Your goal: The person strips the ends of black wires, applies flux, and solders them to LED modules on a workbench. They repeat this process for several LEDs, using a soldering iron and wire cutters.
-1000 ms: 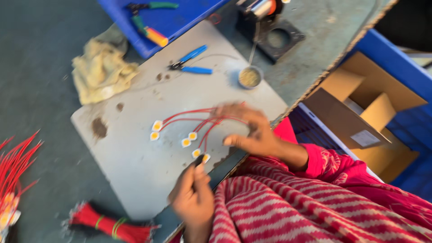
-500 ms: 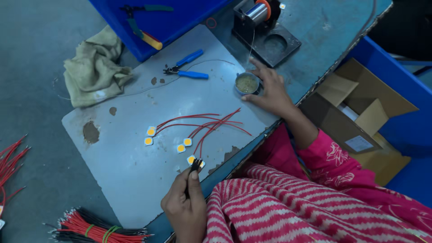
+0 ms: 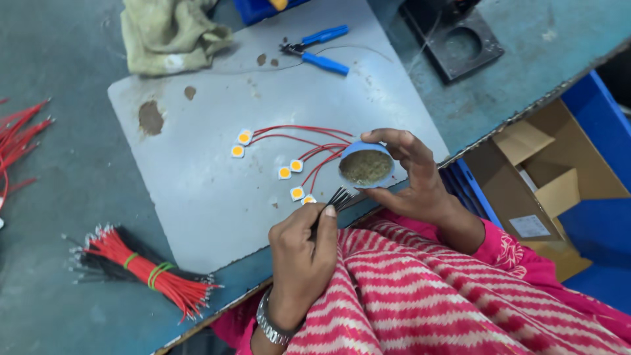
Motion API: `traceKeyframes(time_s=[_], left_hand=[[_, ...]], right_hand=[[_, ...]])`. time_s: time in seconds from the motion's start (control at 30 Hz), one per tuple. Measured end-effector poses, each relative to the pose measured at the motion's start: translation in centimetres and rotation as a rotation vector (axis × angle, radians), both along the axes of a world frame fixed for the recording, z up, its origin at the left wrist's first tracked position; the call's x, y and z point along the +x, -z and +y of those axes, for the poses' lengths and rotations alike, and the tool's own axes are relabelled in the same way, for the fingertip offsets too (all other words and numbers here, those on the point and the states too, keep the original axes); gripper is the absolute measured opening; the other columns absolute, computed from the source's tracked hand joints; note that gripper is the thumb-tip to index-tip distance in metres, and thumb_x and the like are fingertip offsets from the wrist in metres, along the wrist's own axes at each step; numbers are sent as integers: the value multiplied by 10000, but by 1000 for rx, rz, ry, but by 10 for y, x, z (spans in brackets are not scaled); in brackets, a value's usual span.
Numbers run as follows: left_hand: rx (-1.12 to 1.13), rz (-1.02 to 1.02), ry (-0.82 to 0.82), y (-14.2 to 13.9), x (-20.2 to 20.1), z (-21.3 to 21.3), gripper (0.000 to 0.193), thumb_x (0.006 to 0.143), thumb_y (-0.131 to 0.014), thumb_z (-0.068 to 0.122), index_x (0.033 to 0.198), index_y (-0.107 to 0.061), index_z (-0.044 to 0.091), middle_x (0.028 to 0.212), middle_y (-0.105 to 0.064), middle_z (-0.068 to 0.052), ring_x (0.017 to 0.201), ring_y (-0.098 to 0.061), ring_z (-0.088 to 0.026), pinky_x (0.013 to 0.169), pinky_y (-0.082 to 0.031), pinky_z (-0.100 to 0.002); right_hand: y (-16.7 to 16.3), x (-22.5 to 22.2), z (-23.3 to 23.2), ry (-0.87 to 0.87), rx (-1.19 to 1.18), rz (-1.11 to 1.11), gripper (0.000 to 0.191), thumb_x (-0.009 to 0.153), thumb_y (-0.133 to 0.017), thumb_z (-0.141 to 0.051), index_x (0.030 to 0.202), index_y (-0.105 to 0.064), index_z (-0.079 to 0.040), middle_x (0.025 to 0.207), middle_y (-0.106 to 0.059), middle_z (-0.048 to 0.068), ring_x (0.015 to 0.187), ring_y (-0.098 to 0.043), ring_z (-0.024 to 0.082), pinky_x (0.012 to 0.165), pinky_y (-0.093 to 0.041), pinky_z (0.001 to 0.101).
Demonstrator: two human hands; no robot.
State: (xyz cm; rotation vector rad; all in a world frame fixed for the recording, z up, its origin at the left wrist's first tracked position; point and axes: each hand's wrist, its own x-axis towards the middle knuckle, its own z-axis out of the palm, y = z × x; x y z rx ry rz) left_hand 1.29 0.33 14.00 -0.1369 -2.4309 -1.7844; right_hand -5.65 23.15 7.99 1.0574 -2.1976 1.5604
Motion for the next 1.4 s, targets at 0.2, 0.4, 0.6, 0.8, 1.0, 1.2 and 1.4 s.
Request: traceKeyframes(time_s=[0.2, 0.4, 0.6, 0.8, 1.0, 1.2, 1.4], left_hand=[[-19, -18, -15, 2, -1, -3, 272, 967, -626, 82, 737, -528, -25, 584, -485, -162, 451, -450, -265, 479, -342, -397], [-18, -17, -37, 2, -1, -2, 282, 932, -635, 86, 698, -520, -22, 566, -494, -160, 438, -467, -262, 475, -343, -399], [-38, -14, -56, 1, -5, 1, 291, 906, -640, 95, 670, -521, -29, 556, -512, -177, 423, -491, -275, 463, -364, -400], [-50, -9, -59, 0, -9, 4, 271, 887, -630, 92, 659, -554, -33, 555, -535, -188, 424, -527, -291, 463, -389, -399], [-50, -7, -43, 1, -10, 3, 245, 885, -620, 92, 678, -580, -34, 568, -552, -191, 438, -551, -294, 472, -408, -393], [-52, -4, -41, 2, -11, 3, 242, 883, -622, 94, 680, -588, -33, 578, -563, -197, 449, -568, -300, 473, -413, -395], [-45, -13, -54, 1, -8, 3, 263, 889, -630, 95, 671, -562, -36, 562, -535, -190, 431, -524, -289, 470, -389, -397]], right_hand=[[0, 0, -12, -75, -22, 29, 1233, 826, -820, 109, 1652, -75, -423, 1461, -473, 201, 1389, -546, 307, 1123, -552, 445], [5, 1, -12, -111, -38, 35, 1266, 814, -798, 134, 1654, -43, -436, 1455, -458, 205, 1391, -531, 339, 1127, -542, 460], [7, 3, -15, -95, -20, 44, 1323, 790, -824, 121, 1650, 17, -431, 1450, -468, 211, 1371, -552, 343, 1125, -542, 478], [8, 3, -17, -83, -4, 80, 1301, 793, -812, 112, 1648, 21, -406, 1435, -489, 230, 1337, -580, 339, 1093, -559, 477], [10, 4, -17, -70, 27, 128, 1277, 820, -809, 112, 1651, 30, -373, 1431, -516, 225, 1339, -600, 320, 1079, -573, 450], [8, 6, -19, -32, 61, 129, 1270, 756, -849, 82, 1634, -36, -347, 1372, -571, 212, 1286, -611, 327, 1037, -580, 453], [7, 0, -18, -43, 33, 141, 1291, 797, -801, 115, 1652, 39, -362, 1432, -536, 217, 1317, -622, 310, 1050, -599, 407]])
